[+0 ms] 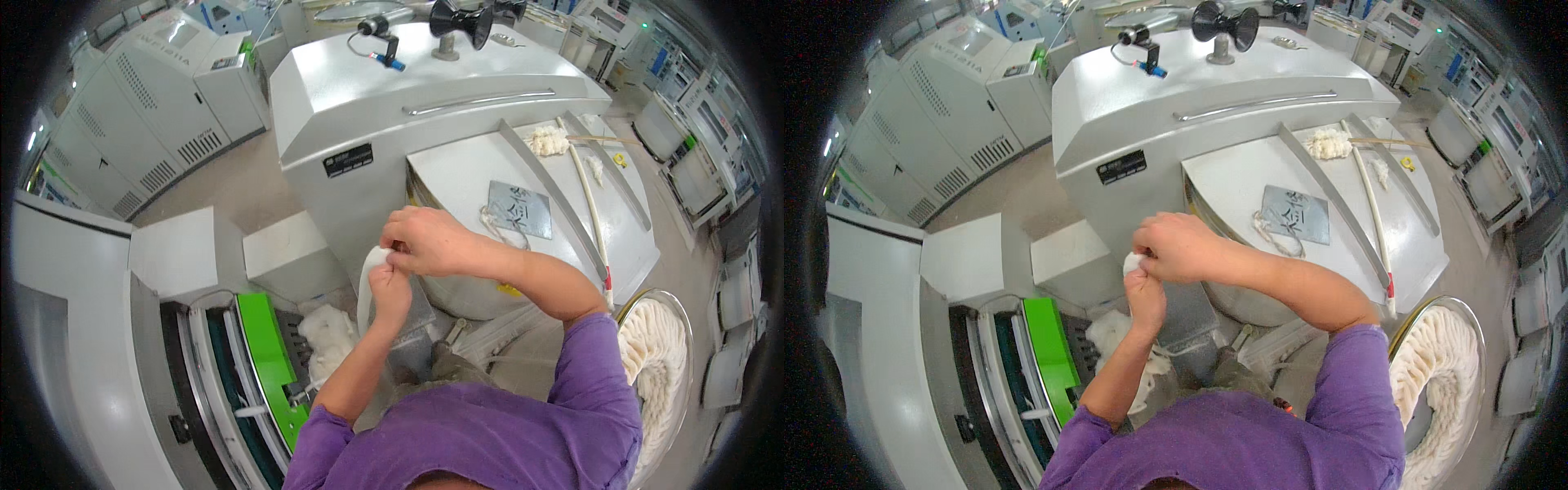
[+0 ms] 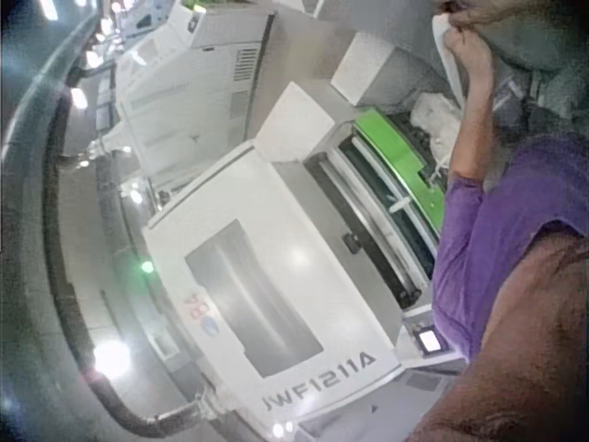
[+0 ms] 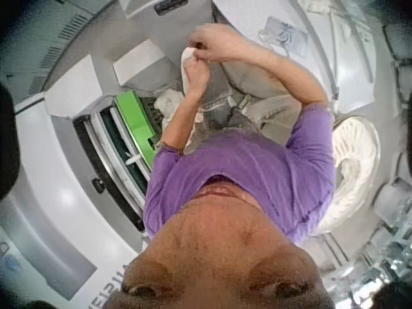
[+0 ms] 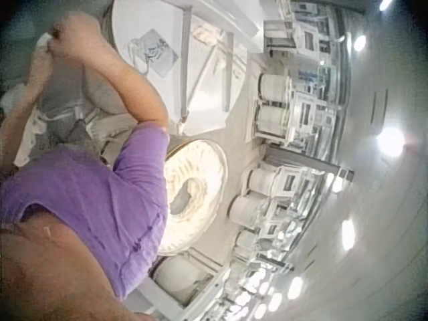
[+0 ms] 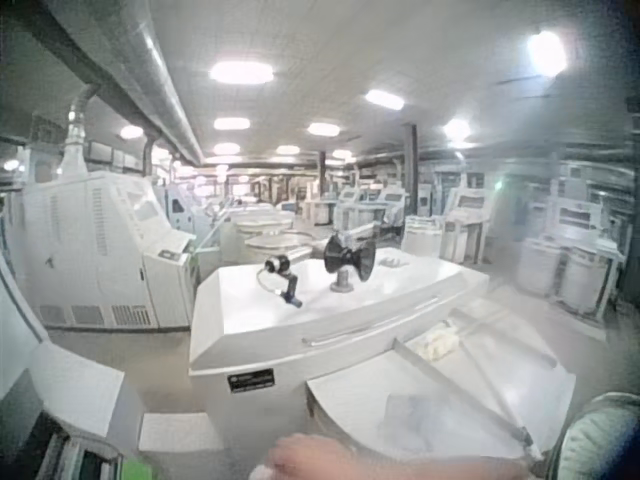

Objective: The person carries a bundle of white cotton and feeds it into a textile processing machine. They open the machine cover, place the cotton on the conveyor, and use the control panel to operate the machine while guiding the cotton through the rollers.

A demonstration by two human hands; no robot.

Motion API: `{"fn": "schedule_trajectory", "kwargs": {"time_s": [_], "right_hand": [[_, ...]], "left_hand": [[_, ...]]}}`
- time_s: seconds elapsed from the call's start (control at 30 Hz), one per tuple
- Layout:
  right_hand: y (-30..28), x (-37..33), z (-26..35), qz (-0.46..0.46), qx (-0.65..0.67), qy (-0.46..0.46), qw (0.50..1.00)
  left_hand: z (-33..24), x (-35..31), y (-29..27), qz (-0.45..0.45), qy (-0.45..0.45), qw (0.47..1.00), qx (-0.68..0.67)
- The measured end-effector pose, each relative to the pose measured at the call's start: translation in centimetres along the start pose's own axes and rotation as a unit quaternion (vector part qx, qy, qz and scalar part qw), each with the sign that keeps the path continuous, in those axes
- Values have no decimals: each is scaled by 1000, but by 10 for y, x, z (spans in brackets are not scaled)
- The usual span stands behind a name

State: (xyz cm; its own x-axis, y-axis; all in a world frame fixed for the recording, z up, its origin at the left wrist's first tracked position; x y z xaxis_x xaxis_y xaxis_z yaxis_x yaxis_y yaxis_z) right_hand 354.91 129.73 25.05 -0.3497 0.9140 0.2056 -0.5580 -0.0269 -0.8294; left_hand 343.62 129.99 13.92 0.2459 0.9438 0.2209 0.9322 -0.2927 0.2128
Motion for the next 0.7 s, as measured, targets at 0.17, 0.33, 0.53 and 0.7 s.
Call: {"fn": "schedule_trajectory", "kwargs": {"time_s": [0.17, 0.33, 0.53, 0.7], "right_hand": [[-77, 32, -10, -117, -132, -103, 979], [-234, 103, -88, -307, -194, 29, 931], [-374, 144, -265, -466, -199, 134, 852], [-383, 129, -408, -387, -197, 276, 858]], "left_hand": [[-36, 55, 46, 46, 150, 981, 113], [-9, 79, 93, 301, 113, 893, 314], [87, 121, 144, 282, 133, 830, 462], [138, 151, 159, 188, 127, 769, 597]]}}
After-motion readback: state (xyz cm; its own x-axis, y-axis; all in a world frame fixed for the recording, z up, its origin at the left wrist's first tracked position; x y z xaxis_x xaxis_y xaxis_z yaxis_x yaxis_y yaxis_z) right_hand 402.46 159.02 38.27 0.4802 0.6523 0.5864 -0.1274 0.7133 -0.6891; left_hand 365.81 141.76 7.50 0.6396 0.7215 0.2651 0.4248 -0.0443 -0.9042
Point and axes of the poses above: each hand's wrist, its own x-axis towards the middle knuckle, its own y-axis out of the palm, z = x × y, the point moved 1 cm from there along x, towards the middle knuckle, and after that the axes turned 6 degrees about x, right-handed, at the moved point
